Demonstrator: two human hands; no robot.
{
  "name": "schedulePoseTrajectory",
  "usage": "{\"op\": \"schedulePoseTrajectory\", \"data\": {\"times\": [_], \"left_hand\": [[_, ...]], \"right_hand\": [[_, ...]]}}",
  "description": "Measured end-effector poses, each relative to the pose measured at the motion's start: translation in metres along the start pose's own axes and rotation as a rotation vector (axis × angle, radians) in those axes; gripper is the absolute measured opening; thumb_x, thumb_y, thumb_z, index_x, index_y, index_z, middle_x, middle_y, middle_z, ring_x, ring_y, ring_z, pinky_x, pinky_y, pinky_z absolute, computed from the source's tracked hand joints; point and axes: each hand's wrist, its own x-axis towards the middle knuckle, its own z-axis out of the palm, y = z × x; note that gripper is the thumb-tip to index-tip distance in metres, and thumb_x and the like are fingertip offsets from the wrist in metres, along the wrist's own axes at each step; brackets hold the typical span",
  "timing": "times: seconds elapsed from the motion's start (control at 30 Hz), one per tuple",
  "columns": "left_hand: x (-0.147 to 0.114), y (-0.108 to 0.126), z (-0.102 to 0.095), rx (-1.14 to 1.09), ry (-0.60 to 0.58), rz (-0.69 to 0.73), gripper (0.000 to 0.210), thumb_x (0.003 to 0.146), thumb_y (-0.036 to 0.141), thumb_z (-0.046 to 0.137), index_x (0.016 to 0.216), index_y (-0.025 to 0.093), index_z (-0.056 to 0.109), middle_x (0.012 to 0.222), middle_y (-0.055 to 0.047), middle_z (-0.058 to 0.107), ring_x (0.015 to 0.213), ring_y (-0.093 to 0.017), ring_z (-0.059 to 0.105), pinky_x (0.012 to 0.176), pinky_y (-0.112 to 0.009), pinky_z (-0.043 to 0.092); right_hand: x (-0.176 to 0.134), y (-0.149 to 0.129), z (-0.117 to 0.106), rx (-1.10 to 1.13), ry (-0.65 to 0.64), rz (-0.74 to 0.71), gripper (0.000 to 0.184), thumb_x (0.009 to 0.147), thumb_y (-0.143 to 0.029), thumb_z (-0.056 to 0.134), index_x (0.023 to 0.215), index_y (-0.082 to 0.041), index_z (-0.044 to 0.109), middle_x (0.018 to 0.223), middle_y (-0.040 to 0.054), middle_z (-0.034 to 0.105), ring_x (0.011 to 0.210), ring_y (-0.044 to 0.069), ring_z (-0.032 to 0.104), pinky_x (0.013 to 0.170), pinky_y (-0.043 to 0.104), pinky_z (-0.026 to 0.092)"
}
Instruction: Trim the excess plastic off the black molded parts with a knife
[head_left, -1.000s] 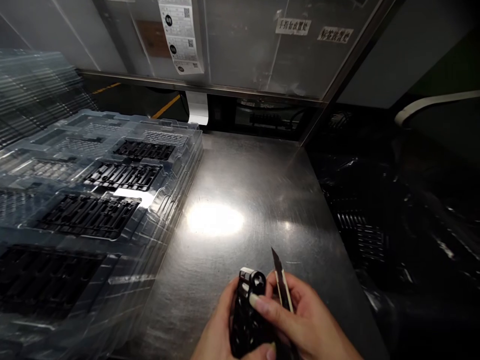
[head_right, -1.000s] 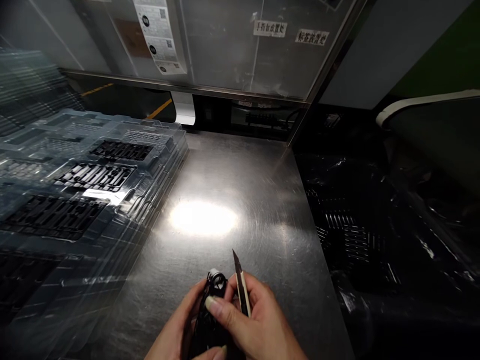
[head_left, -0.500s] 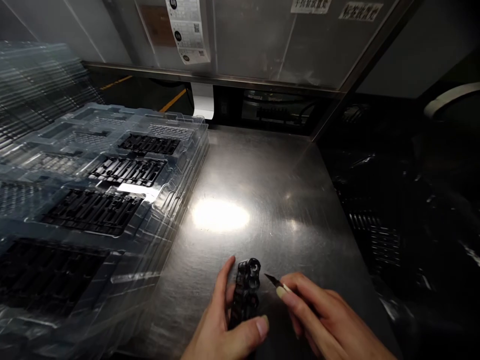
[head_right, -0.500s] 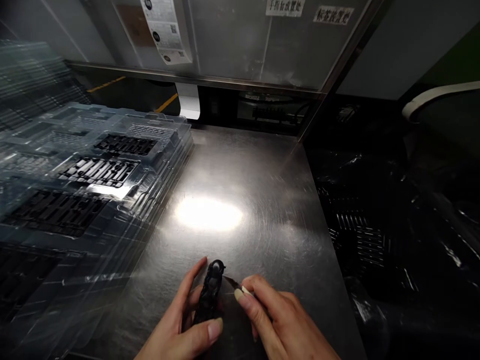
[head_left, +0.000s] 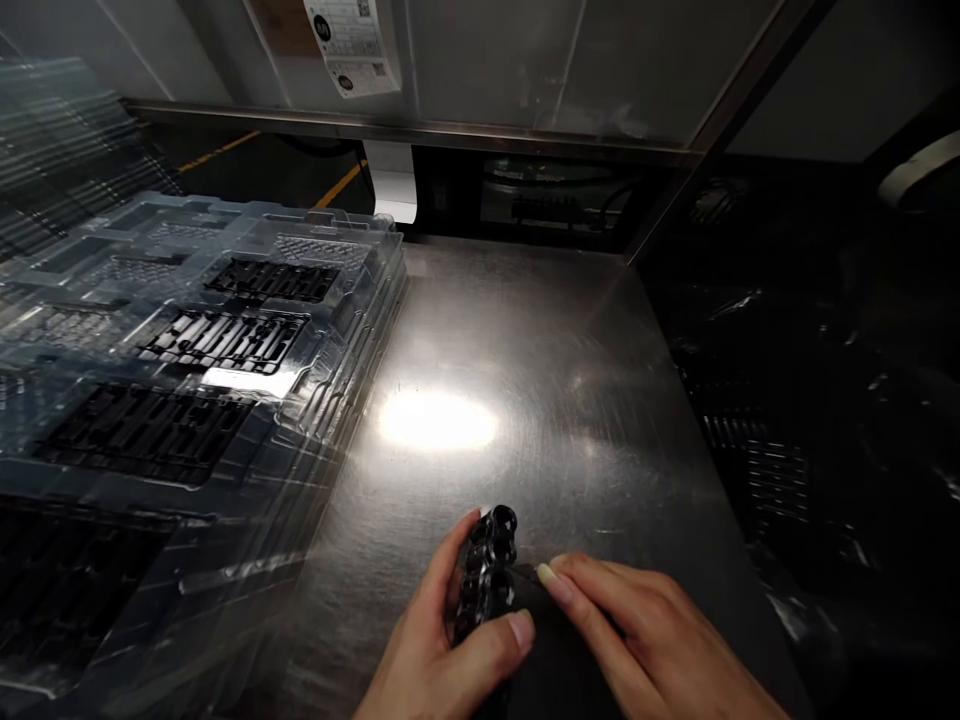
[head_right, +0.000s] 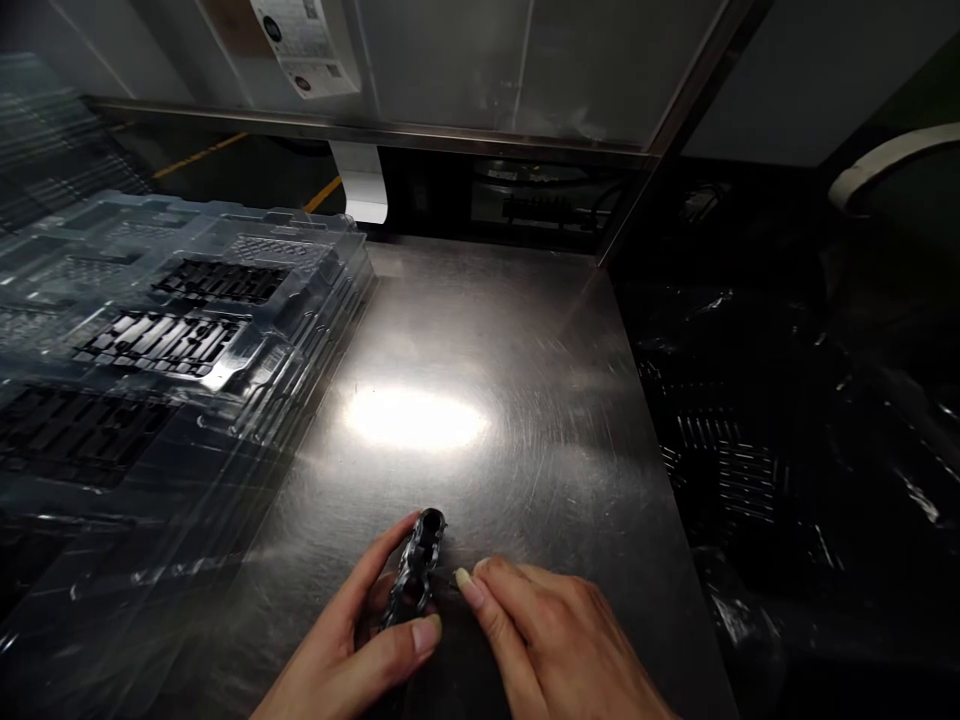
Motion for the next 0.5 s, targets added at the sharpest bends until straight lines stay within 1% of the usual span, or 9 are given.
{"op": "schedulePoseTrajectory", "data": {"times": [0.07, 0.13, 0.2, 0.27, 0.33, 0.4, 0.43, 0.47, 0.5], "left_hand": [[0.0, 0.0, 0.001, -0.005, 0.018, 0.01, 0.092, 0.082, 0.045, 0.082, 0.161, 0.031, 0.038, 0.143, -0.008, 0.069, 0.134, -0.036, 0.061, 0.115, -0.047, 0.039], [0.001, -0.001, 0.002, -0.023, 0.019, 0.025, 0.091, 0.082, 0.043, 0.082, 0.161, 0.029, 0.038, 0.152, -0.01, 0.064, 0.14, -0.036, 0.056, 0.119, -0.048, 0.034], [0.001, -0.001, 0.003, -0.039, 0.007, 0.031, 0.092, 0.082, 0.042, 0.082, 0.161, 0.028, 0.036, 0.155, -0.012, 0.061, 0.143, -0.036, 0.054, 0.122, -0.05, 0.03], [0.002, 0.0, 0.003, -0.038, 0.005, 0.026, 0.093, 0.082, 0.041, 0.082, 0.161, 0.028, 0.035, 0.153, -0.012, 0.062, 0.143, -0.035, 0.055, 0.122, -0.05, 0.03], [0.003, -0.001, 0.002, -0.026, 0.001, 0.011, 0.093, 0.082, 0.041, 0.083, 0.161, 0.029, 0.034, 0.15, -0.012, 0.065, 0.138, -0.035, 0.059, 0.119, -0.049, 0.033], [0.004, -0.005, -0.001, -0.02, -0.031, 0.007, 0.096, 0.083, 0.045, 0.083, 0.162, 0.03, 0.031, 0.145, -0.012, 0.067, 0.132, -0.036, 0.062, 0.114, -0.05, 0.038], [0.005, -0.009, -0.003, -0.016, -0.048, 0.018, 0.1, 0.082, 0.048, 0.084, 0.163, 0.03, 0.028, 0.145, -0.013, 0.067, 0.128, -0.037, 0.064, 0.113, -0.052, 0.04], [0.006, -0.014, -0.005, -0.009, -0.059, 0.04, 0.108, 0.079, 0.052, 0.085, 0.165, 0.03, 0.024, 0.146, -0.013, 0.066, 0.128, -0.038, 0.064, 0.114, -0.053, 0.04], [0.007, -0.02, -0.008, 0.003, -0.059, 0.073, 0.117, 0.075, 0.055, 0.089, 0.166, 0.03, 0.02, 0.149, -0.014, 0.064, 0.132, -0.039, 0.062, 0.117, -0.054, 0.039]], "right_hand": [[0.0, 0.0, 0.0, 0.008, -0.002, -0.006, 0.037, 0.111, -0.036, 0.049, 0.084, -0.029, 0.074, 0.072, 0.0002, 0.072, 0.059, 0.02, 0.066, 0.059, 0.031, 0.052], [-0.002, 0.0, 0.003, 0.02, 0.008, -0.012, 0.035, 0.11, -0.035, 0.051, 0.086, -0.029, 0.075, 0.074, 0.0011, 0.072, 0.058, 0.02, 0.064, 0.059, 0.031, 0.052], [-0.006, 0.0, 0.006, 0.045, 0.028, -0.003, 0.032, 0.109, -0.036, 0.054, 0.087, -0.029, 0.076, 0.075, 0.0025, 0.072, 0.057, 0.02, 0.063, 0.059, 0.031, 0.052], [-0.008, 0.001, 0.008, 0.09, 0.038, 0.046, 0.031, 0.108, -0.041, 0.056, 0.087, -0.029, 0.076, 0.075, 0.0035, 0.071, 0.059, 0.021, 0.062, 0.06, 0.032, 0.05], [-0.008, 0.002, 0.007, 0.173, 0.003, 0.142, 0.038, 0.106, -0.051, 0.057, 0.082, -0.028, 0.074, 0.073, 0.0035, 0.068, 0.063, 0.021, 0.06, 0.06, 0.031, 0.047], [-0.005, 0.005, 0.001, 0.353, -0.137, 0.289, 0.048, 0.104, -0.062, 0.056, 0.08, -0.024, 0.073, 0.063, 0.0007, 0.061, 0.057, 0.017, 0.052, 0.053, 0.027, 0.039], [-0.003, 0.006, -0.003, 0.485, -0.201, 0.356, 0.051, 0.103, -0.066, 0.056, 0.081, -0.022, 0.072, 0.057, -0.002, 0.055, 0.051, 0.013, 0.045, 0.049, 0.024, 0.033], [-0.001, 0.006, -0.007, 0.639, -0.239, 0.405, 0.053, 0.102, -0.069, 0.057, 0.083, -0.021, 0.07, 0.053, -0.0051, 0.049, 0.046, 0.01, 0.036, 0.045, 0.022, 0.026], [0.001, 0.005, -0.011, 0.798, -0.241, 0.428, 0.053, 0.101, -0.069, 0.059, 0.082, -0.02, 0.067, 0.051, -0.0078, 0.045, 0.042, 0.007, 0.028, 0.042, 0.02, 0.021]]}}
